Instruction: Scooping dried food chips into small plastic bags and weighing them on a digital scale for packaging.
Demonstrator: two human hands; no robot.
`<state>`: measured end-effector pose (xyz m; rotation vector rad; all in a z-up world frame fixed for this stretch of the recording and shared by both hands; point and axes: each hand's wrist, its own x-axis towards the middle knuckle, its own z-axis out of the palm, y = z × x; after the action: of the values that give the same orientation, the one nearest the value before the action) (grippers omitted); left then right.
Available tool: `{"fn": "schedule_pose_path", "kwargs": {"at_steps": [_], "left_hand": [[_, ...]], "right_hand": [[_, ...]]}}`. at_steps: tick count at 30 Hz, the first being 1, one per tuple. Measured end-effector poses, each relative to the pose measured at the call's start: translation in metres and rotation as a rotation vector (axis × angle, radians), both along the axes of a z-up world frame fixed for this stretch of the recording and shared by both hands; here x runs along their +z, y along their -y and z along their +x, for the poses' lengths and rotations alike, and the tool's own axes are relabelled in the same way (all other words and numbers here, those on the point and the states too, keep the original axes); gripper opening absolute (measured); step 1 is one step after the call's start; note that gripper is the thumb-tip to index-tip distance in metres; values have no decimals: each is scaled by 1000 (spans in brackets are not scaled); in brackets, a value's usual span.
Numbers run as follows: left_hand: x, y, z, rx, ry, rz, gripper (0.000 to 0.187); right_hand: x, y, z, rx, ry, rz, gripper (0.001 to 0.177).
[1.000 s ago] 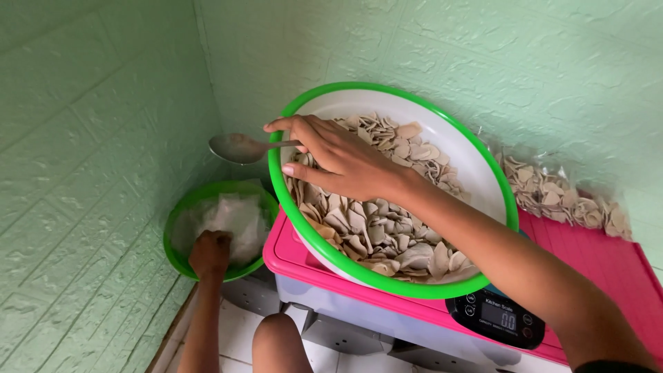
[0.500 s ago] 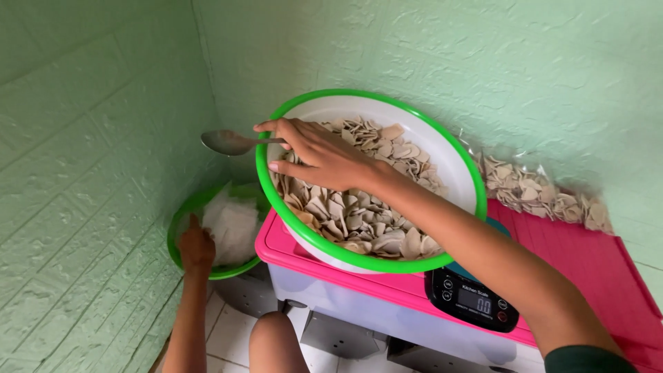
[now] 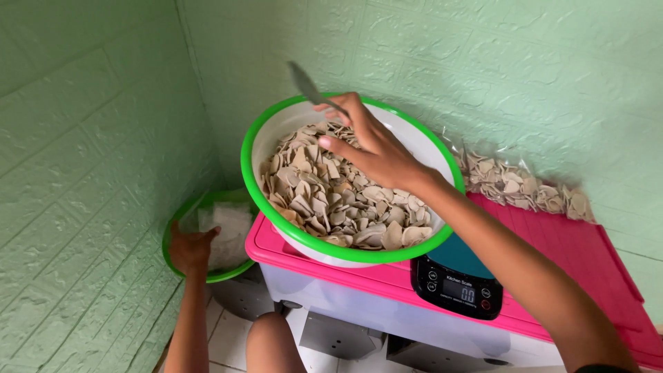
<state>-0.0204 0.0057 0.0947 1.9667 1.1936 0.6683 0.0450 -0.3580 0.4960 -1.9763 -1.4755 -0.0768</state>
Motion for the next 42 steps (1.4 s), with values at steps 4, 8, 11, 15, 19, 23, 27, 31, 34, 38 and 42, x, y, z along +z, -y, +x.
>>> {"fn": "schedule_pose_path", "kwargs": {"at_steps": [4, 8, 11, 15, 19, 23, 27, 31, 34, 38, 42], "left_hand": [[-14, -6, 26, 161, 660, -460, 97], [52, 4, 47, 262, 1238, -645, 77], [129, 16, 33, 171, 2036, -1337, 93], [216, 53, 29, 73, 1216, -558, 91], [298, 98, 15, -431, 1306, -358, 78], [392, 176, -3, -838, 1196, -101, 79], [424, 220, 18, -1093, 1098, -103, 73], [420, 230, 55, -1198, 975, -179, 61], [407, 230, 76, -1228, 890, -321, 59], [401, 240, 66, -1270, 840, -291, 64], [403, 243, 59, -1286, 855, -247, 61]], "right_hand": [[-27, 26, 14, -104, -49, 305, 28], [-41, 37, 12, -225, -159, 556, 57], [-48, 36, 18, -264, -566, 550, 57], [-44, 40, 15, -176, -635, 476, 59], [-37, 43, 9, -136, -728, 445, 66], [-26, 51, 7, 46, -703, 494, 73], [-23, 56, 8, 43, -688, 594, 76], [-27, 62, 15, 23, -821, 773, 69], [-27, 67, 20, 29, -930, 874, 71], [-35, 69, 34, 177, -1008, 836, 71], [-26, 69, 21, 273, -1057, 795, 66]]}}
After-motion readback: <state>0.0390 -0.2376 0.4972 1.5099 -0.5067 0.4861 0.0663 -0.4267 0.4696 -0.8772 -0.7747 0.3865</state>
